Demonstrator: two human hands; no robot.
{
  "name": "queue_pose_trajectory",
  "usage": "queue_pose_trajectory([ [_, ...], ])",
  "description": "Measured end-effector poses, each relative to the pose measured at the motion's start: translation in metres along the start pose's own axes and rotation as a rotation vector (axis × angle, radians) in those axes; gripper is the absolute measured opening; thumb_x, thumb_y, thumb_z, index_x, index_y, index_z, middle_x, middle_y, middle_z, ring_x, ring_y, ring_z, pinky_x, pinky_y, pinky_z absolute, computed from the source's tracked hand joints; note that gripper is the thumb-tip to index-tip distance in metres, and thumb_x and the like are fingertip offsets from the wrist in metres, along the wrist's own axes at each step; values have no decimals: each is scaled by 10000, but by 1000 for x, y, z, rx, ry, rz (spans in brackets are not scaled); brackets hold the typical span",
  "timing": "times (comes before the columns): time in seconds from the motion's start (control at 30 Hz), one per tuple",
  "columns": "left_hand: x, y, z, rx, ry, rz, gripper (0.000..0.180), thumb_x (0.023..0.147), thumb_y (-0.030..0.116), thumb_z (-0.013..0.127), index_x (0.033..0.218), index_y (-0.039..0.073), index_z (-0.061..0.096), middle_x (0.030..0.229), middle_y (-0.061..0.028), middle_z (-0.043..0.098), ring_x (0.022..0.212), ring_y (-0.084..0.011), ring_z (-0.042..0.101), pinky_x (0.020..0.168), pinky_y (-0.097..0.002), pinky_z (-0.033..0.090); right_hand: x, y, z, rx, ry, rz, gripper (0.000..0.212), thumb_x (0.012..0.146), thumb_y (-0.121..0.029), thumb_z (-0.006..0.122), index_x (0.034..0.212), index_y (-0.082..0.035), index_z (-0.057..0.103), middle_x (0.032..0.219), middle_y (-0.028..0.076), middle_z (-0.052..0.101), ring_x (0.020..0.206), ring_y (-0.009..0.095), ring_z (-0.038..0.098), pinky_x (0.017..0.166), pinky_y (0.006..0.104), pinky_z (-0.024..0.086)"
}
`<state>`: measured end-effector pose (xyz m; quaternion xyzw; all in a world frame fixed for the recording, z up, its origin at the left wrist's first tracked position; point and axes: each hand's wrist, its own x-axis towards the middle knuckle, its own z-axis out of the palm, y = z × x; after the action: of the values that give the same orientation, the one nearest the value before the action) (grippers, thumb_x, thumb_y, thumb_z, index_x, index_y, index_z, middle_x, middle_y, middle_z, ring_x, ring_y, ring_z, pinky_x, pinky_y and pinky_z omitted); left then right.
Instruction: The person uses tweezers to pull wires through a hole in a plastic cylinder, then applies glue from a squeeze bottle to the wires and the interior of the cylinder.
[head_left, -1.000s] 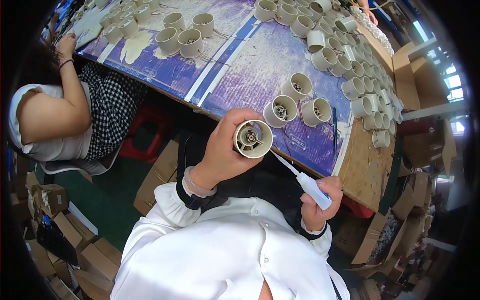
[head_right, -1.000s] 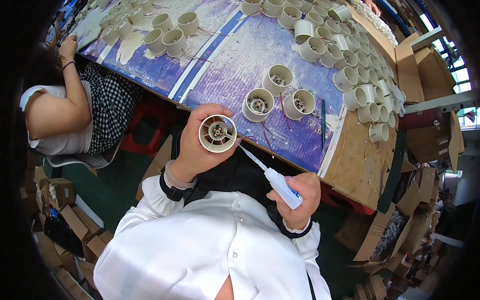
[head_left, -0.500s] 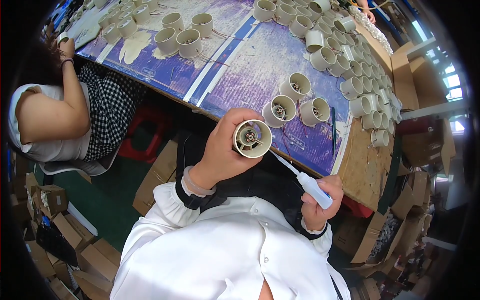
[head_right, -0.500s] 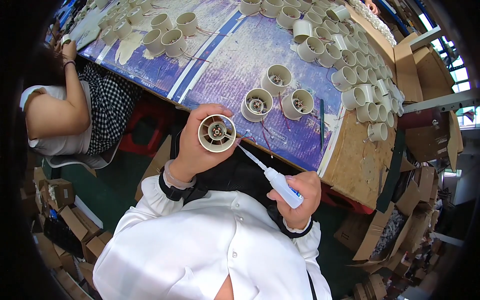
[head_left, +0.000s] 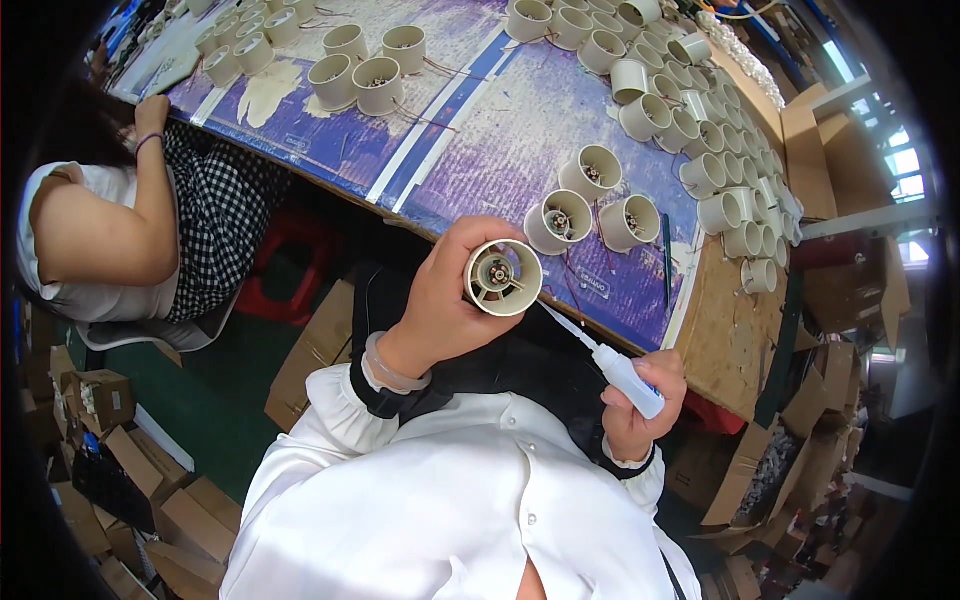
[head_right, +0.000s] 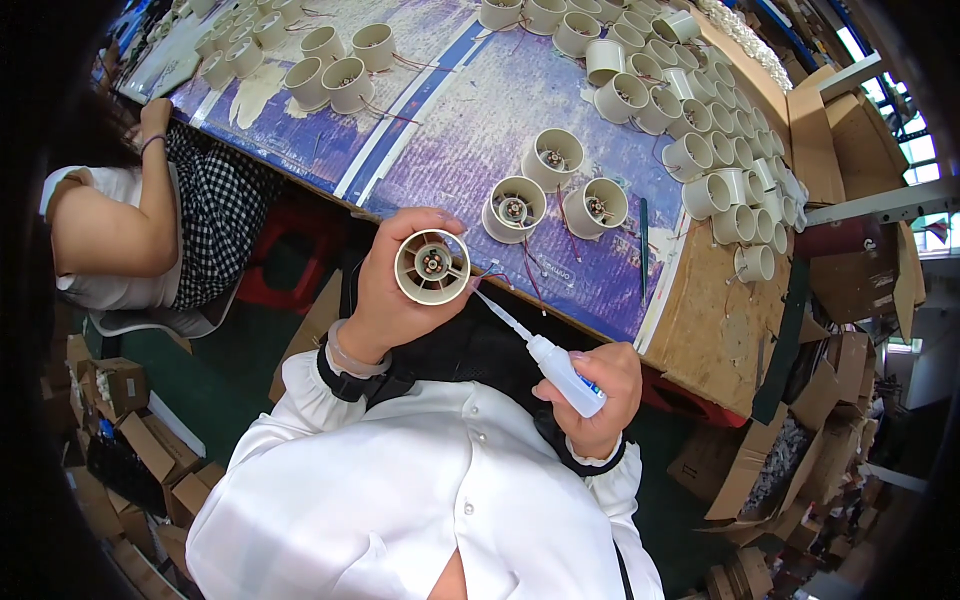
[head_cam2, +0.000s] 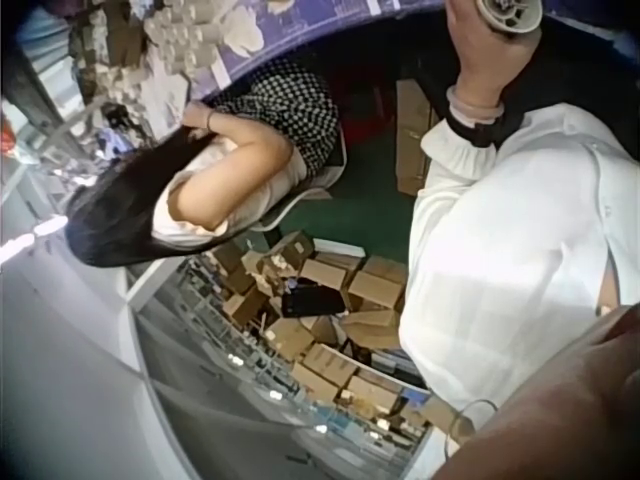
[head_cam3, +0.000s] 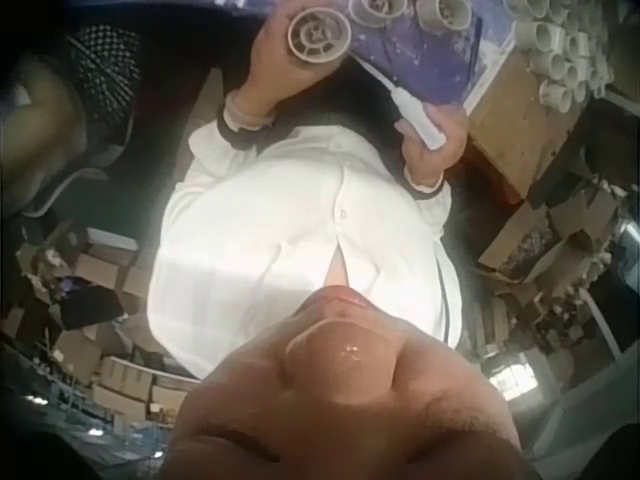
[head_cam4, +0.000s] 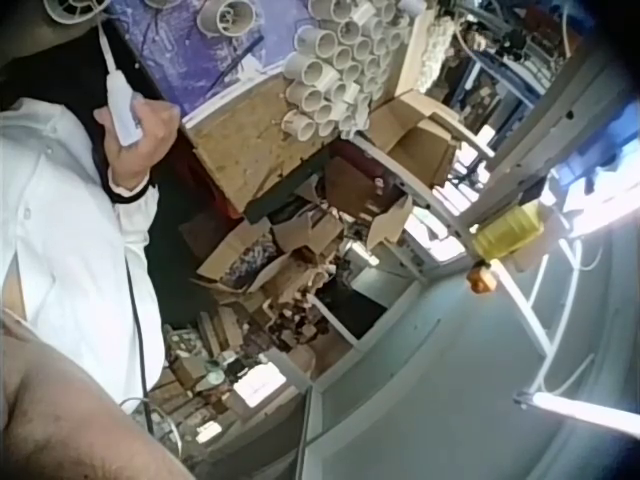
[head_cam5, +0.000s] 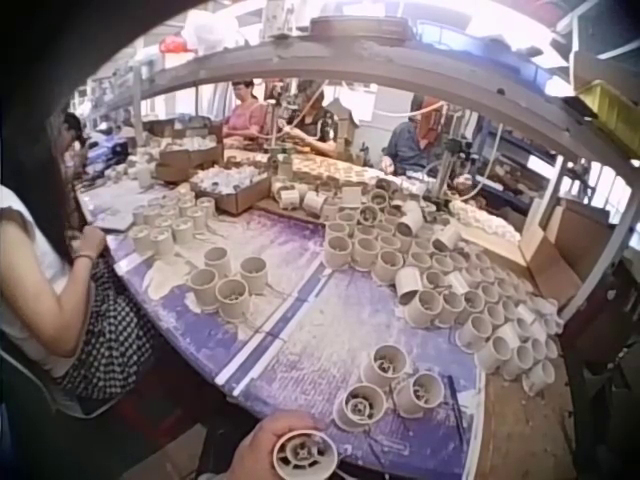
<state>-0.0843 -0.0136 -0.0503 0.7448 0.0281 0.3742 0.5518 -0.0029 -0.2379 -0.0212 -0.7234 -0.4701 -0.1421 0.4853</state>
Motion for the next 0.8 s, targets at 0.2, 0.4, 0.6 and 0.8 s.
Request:
queue_pose_trajectory([
  [0.2,0,0,2,-32,48,-16,577,649,-4,790,1149,72,511,1086,-80,575,973,-220,605,834,-303,482,0,0,0,1,-4,-2,492,667,-246,861,1019,-101,549,764,52,590,633,213,516,572,316,391],
  [0.4,-1,-1,0,-37,24,-25,598,657,-7,797,1164,64,487,1105,-93,573,994,-209,599,845,-300,484,0,0,-1,-8,-10,-3,498,665,-248,863,1022,-103,548,766,52,585,634,213,519,571,316,392],
  [0.6,-3,-5,-2,-2,-29,23,638,676,-19,801,1198,45,439,1139,-119,567,1047,-195,581,882,-299,481,1,-1,-2,-11,-27,-7,503,659,-225,867,1029,-106,547,769,51,580,636,214,527,573,314,394],
  [0.8,-4,-7,-2,1,-32,27,636,675,-21,799,1196,42,440,1140,-120,565,1055,-202,577,889,-306,475,1,-1,-2,-11,-30,-6,503,652,-210,871,1024,-106,549,767,54,583,638,216,537,574,315,398],
])
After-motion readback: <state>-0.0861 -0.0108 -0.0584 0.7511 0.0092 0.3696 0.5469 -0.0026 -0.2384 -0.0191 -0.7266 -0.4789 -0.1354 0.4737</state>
